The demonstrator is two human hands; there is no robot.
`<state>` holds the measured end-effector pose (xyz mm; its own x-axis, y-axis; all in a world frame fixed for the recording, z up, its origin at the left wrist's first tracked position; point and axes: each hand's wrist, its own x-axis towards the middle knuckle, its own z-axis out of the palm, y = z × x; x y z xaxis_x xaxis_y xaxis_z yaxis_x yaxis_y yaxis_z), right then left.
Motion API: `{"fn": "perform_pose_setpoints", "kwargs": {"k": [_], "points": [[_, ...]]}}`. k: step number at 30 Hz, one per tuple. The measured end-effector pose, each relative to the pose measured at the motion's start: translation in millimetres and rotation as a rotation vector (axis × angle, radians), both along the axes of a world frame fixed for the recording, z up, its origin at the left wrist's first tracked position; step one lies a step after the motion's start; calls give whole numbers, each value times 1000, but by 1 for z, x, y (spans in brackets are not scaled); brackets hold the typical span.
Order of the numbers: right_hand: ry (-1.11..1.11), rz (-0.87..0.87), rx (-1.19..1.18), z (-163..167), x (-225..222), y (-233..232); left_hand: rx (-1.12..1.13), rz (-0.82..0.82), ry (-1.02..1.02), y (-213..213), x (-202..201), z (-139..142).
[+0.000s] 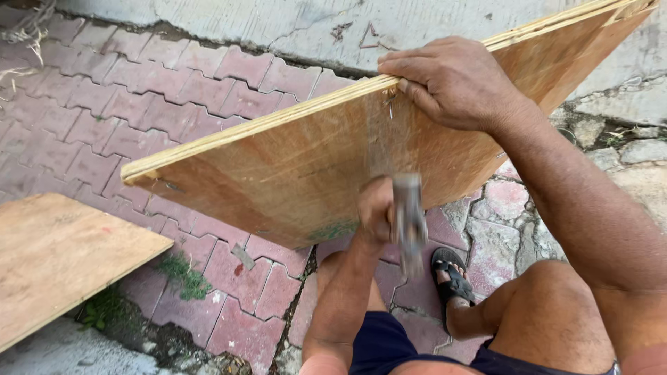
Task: The person sits on the ground holding a plywood board on their lap. They use pincers to pull nails out of the board, hammer nails along its edge with a hammer, and return to pulling remaining nails with the pincers.
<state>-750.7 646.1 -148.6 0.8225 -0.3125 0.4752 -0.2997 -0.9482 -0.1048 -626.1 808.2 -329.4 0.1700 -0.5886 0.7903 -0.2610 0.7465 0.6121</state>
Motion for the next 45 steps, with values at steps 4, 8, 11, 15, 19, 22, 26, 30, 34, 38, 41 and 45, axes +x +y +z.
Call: {"fn": "perform_pose_setpoints", "kwargs": {"k": [4, 8, 11, 15, 19, 22, 26, 30, 34, 38, 41, 45], "points": [[-3, -12, -12, 0, 1, 0, -210, -54, -81, 42, -6, 9], [16, -31, 19, -3, -1, 1, 70, 19, 0, 9, -5, 7], [-23, 12, -32, -4, -1, -2, 310, 33, 146, -20, -10, -15], [22, -3, 12, -5, 2, -5, 283, -10, 175, 9, -17, -51], [36, -23, -55, -1, 8, 2, 388, 48, 150, 47, -4, -53], [78, -16, -121, 7, 10, 2, 690, 207, -88, 63, 36, -14], [269, -133, -35, 16, 5, -10, 448, 254, -696, 86, 99, 77], [140, -276, -113, 4, -5, -19, 93, 255, -1389, 82, 131, 172], [-92, -267, -251, -23, -8, -14, 240, 271, -1804, 48, 125, 234], [-152, -325, -293, -37, -11, -7, 241, 251, -1843, 27, 124, 254], [-187, -316, -286, -37, -13, -5, 220, 234, -1911, 18, 128, 252], [-199, -302, -273, -36, -12, -4, 199, 286, -1854, 23, 118, 250]]}}
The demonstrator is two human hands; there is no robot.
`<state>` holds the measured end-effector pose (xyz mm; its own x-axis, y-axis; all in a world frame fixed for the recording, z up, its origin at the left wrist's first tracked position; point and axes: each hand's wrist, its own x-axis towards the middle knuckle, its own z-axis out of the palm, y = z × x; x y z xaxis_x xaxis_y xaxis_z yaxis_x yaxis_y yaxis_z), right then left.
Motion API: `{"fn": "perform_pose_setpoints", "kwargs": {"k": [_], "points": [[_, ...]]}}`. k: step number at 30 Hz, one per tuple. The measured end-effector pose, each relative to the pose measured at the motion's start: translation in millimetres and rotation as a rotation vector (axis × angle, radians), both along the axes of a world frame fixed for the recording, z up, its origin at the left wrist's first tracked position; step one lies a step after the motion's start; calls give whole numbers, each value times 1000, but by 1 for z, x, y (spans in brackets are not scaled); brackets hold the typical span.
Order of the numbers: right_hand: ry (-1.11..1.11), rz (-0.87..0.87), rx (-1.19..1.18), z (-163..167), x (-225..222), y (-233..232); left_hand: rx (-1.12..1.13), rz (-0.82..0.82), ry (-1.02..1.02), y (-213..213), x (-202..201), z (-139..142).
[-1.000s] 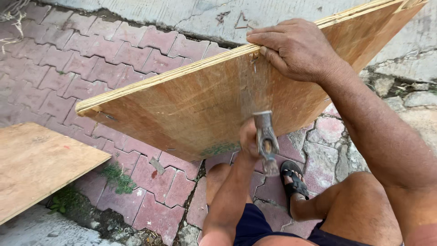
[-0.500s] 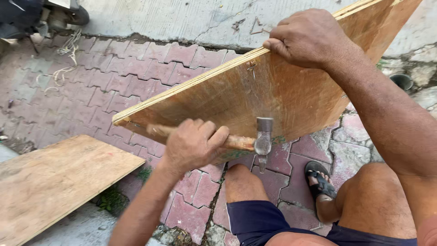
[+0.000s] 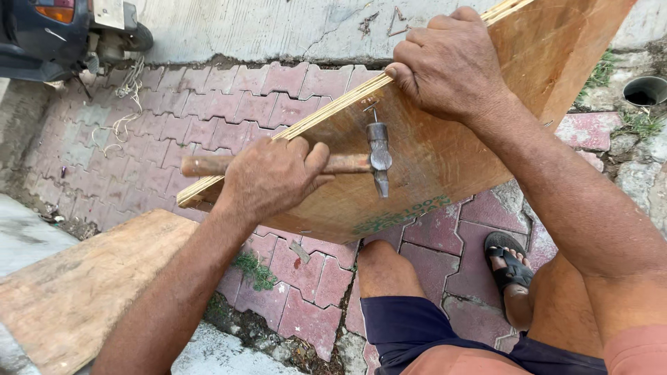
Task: The person sits on the ground holding a plywood board on their lap. They use pincers to pull nails out of the board, hammer nails along its edge with a hammer, and return to pulling remaining nails with the pincers.
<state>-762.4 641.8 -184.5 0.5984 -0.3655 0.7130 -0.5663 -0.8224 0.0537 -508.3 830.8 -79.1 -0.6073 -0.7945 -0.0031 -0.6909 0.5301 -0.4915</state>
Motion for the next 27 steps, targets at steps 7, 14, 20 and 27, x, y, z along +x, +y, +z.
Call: {"fn": "perform_pose_setpoints", "kwargs": {"k": [7, 14, 20, 27], "points": [[-21, 3, -50, 0, -2, 7, 22, -426, 27, 43, -29, 12], [-18, 0, -53, 11, -8, 11, -138, -136, -117, 14, -12, 17], [-43, 32, -61, 9, -6, 11, 2, -467, 77, 56, -31, 10], [-42, 46, -8, 10, -9, 14, -194, -87, 9, 24, -7, 5]]}}
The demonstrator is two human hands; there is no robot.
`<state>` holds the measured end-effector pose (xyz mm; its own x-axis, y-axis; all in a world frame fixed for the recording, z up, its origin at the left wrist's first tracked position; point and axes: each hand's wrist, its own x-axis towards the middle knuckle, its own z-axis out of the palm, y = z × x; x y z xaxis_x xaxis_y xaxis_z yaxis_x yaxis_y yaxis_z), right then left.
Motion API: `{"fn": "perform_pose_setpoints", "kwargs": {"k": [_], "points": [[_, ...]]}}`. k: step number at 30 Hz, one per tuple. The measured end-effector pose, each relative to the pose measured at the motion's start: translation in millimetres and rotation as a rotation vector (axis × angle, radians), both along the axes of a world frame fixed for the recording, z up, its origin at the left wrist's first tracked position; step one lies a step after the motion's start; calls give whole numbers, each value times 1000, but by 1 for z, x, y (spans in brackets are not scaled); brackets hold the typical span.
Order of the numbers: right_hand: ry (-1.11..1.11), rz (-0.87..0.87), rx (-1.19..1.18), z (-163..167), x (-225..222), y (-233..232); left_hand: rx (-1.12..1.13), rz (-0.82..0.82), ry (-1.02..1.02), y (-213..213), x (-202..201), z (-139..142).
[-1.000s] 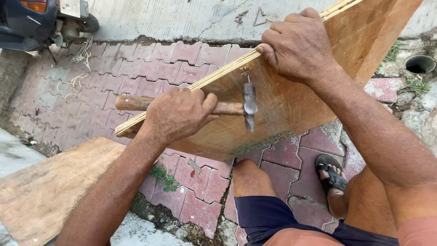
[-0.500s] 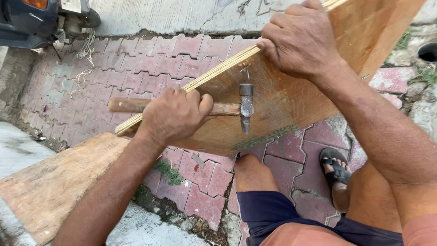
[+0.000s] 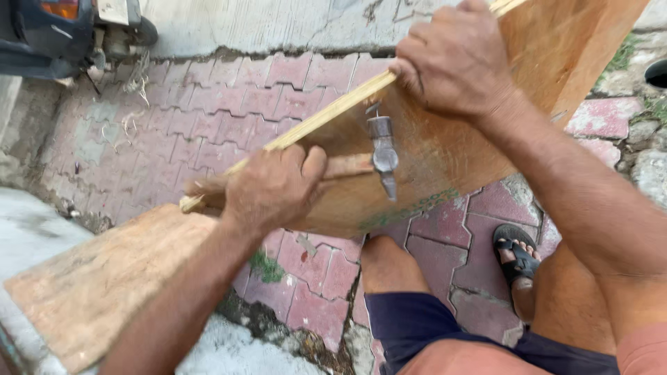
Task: The person sits on the ground holding a plywood board on their lap. They use pincers to pull nails out of the board, hammer nails along its edge with a hammer, and return to pulling remaining nails with the pincers.
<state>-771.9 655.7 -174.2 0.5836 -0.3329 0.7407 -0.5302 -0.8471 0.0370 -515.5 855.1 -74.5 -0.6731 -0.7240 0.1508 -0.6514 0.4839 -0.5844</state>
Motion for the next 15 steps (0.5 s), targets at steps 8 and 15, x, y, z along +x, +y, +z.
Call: {"fn": "perform_pose_setpoints", "kwargs": {"k": [8, 15], "points": [[-5, -30, -60, -9, -2, 2, 238, -411, 41, 44, -34, -10], [6, -12, -8, -8, -1, 7, 49, 90, -100, 0, -29, 9]]}}
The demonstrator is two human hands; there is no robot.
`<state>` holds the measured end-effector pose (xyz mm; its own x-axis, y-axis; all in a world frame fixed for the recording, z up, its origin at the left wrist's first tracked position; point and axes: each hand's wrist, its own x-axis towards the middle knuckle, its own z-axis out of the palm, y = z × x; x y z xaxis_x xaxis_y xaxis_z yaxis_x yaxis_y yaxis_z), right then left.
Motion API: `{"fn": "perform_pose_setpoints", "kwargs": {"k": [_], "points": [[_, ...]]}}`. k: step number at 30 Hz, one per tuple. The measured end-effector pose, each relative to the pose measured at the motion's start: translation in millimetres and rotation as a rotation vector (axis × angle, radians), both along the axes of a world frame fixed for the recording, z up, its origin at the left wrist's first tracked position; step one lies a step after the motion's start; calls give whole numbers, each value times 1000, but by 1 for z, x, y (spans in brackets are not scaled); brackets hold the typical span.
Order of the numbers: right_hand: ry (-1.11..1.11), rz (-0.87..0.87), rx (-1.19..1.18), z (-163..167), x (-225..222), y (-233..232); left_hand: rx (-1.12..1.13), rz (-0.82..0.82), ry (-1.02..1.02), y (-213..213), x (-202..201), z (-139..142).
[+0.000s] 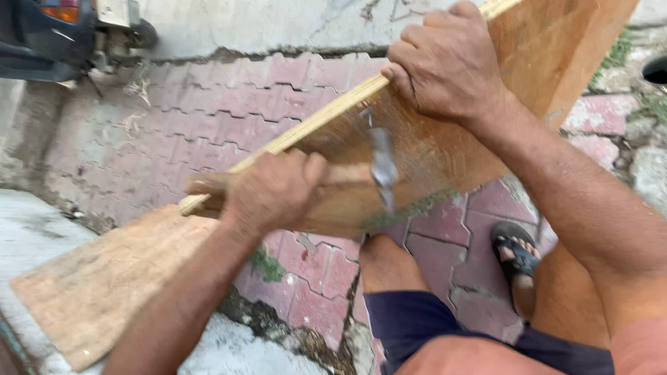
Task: The person sits on the ground holding a plywood board on their lap. They use pincers to pull nails out of the board, hammer nails along its edge with a hammer, and return to pulling remaining nails with the pincers.
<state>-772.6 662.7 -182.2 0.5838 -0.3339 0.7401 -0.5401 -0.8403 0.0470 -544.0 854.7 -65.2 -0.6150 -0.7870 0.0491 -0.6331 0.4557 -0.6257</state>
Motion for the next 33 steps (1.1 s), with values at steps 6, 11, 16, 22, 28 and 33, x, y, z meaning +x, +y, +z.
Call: {"fn": "perform_pose_setpoints", "kwargs": {"k": [6, 11, 16, 22, 28, 33], "points": [[-13, -12, -46, -1, -2, 0, 227, -476, 108, 47, -6, -2], [-19, -18, -46, -2, -3, 3, 150, -539, -98, 19, 40, -3], [-6, -23, -49, 2, -5, 5, 146, -81, -145, -16, 37, 9], [-13, -31, -95, 2, -6, 7, 149, -499, 4, 29, -5, 49], [8, -4, -28, 6, -6, 10, 147, -18, -73, -16, 12, 32], [14, -12, -47, 9, -7, 10, 12, -417, 123, 18, 6, 18]]}}
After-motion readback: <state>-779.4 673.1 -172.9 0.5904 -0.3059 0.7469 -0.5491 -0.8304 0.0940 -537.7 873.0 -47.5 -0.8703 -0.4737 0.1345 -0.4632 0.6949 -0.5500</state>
